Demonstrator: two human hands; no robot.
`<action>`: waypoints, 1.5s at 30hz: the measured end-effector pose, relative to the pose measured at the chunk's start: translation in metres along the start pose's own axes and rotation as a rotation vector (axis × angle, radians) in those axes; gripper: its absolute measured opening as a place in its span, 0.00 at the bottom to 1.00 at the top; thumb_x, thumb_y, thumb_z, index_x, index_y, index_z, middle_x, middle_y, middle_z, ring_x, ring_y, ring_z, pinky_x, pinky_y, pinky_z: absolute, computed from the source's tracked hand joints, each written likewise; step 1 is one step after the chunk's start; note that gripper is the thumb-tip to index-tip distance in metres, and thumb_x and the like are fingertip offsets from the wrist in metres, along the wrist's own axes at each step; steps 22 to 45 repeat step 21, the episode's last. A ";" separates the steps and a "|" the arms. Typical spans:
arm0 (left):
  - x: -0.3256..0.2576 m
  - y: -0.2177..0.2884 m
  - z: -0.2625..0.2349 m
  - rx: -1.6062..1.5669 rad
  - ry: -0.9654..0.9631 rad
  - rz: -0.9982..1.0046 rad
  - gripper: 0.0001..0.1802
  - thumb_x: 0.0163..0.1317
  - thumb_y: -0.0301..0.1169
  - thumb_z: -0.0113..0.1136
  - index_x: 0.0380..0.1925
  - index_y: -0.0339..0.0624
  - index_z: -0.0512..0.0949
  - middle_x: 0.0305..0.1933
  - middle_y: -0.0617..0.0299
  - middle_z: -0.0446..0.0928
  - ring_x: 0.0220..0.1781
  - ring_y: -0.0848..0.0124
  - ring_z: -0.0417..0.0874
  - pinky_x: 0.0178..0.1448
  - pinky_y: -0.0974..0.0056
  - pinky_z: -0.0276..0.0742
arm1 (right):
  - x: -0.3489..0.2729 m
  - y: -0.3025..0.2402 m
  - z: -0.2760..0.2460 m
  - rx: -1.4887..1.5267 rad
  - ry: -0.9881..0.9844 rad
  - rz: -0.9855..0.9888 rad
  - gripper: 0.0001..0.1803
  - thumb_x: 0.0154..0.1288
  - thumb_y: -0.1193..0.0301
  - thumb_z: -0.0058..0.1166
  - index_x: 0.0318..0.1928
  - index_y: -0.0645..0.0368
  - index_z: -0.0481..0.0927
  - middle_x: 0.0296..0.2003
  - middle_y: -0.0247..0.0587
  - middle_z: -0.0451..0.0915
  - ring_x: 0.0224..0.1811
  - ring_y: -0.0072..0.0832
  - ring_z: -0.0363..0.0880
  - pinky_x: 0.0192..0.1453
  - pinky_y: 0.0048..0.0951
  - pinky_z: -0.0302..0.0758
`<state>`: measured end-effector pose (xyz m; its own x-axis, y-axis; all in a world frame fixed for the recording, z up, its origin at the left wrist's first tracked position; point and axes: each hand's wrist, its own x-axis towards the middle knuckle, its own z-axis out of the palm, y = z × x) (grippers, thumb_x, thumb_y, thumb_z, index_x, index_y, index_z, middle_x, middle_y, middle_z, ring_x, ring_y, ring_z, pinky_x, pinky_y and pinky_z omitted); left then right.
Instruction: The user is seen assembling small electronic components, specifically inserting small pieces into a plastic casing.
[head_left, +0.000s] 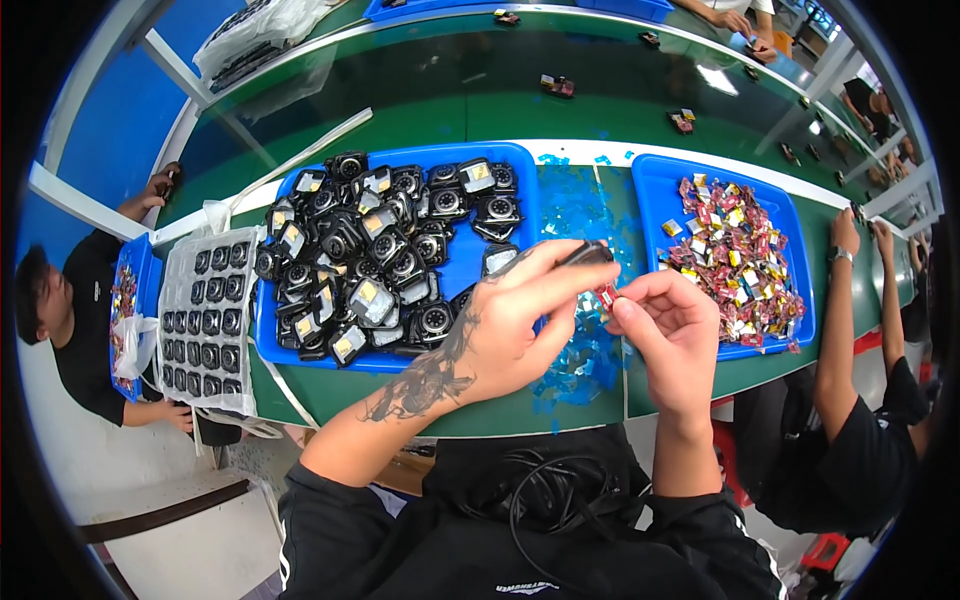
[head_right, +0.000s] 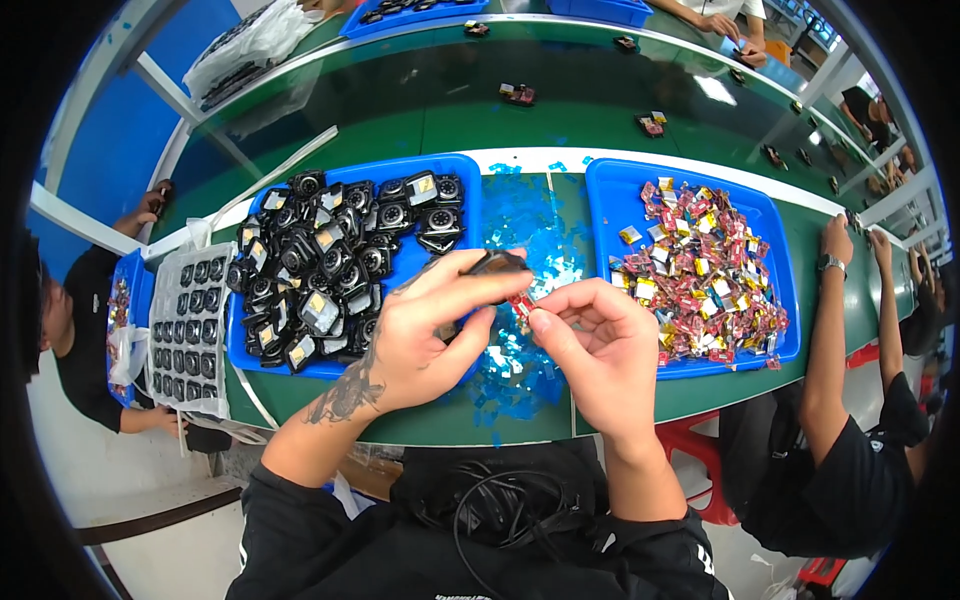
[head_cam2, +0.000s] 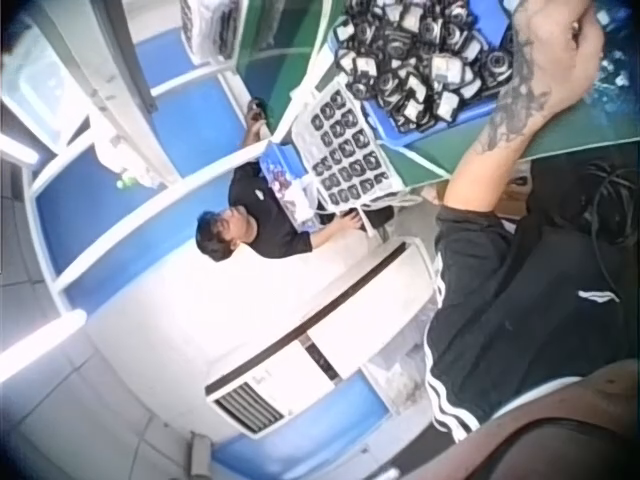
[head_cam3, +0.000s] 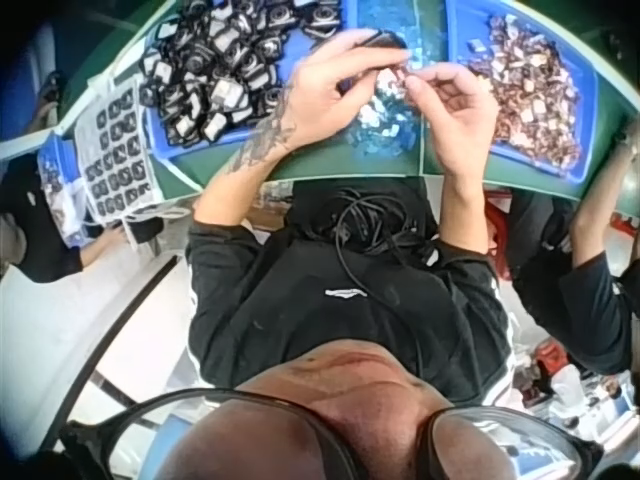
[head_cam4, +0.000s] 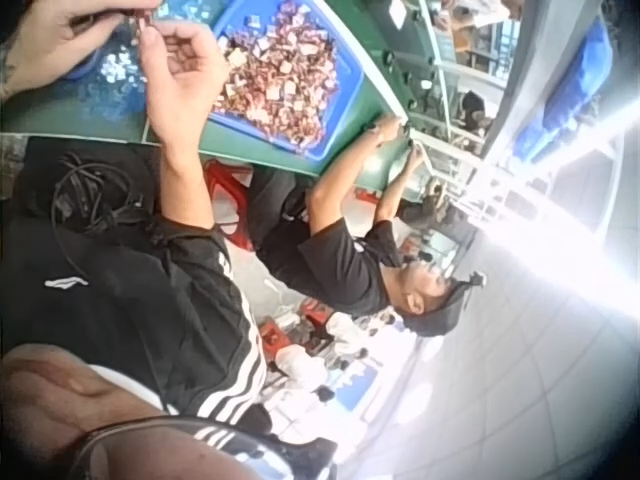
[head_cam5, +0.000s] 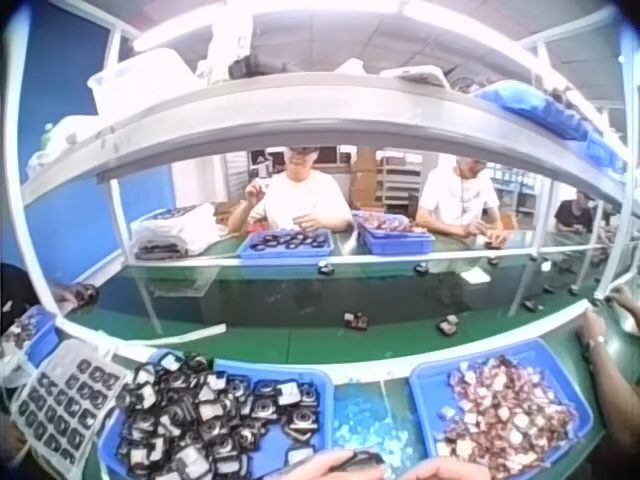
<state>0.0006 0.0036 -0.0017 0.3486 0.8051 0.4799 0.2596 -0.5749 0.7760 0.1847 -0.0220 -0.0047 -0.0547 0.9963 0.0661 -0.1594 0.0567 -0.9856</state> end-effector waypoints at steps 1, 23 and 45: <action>0.000 -0.002 -0.001 0.000 0.000 0.002 0.20 0.55 0.14 0.59 0.49 0.39 0.81 0.50 0.50 0.79 0.47 0.64 0.84 0.48 0.67 0.80 | 0.001 -0.001 -0.002 0.028 -0.038 0.015 0.05 0.62 0.84 0.58 0.39 0.68 0.78 0.35 0.39 0.81 0.38 0.18 0.79 0.43 0.19 0.78; -0.008 -0.003 0.010 -0.662 -0.116 -0.509 0.12 0.63 0.19 0.58 0.47 0.27 0.78 0.49 0.53 0.79 0.46 0.74 0.81 0.49 0.72 0.79 | 0.000 0.008 0.000 -0.061 0.050 -0.104 0.14 0.59 0.82 0.63 0.44 0.65 0.75 0.38 0.38 0.78 0.40 0.18 0.78 0.41 0.18 0.77; -0.008 -0.003 0.010 -0.662 -0.116 -0.509 0.12 0.63 0.19 0.58 0.47 0.27 0.78 0.49 0.53 0.79 0.46 0.74 0.81 0.49 0.72 0.79 | 0.000 0.008 0.000 -0.061 0.050 -0.104 0.14 0.59 0.82 0.63 0.44 0.65 0.75 0.38 0.38 0.78 0.40 0.18 0.78 0.41 0.18 0.77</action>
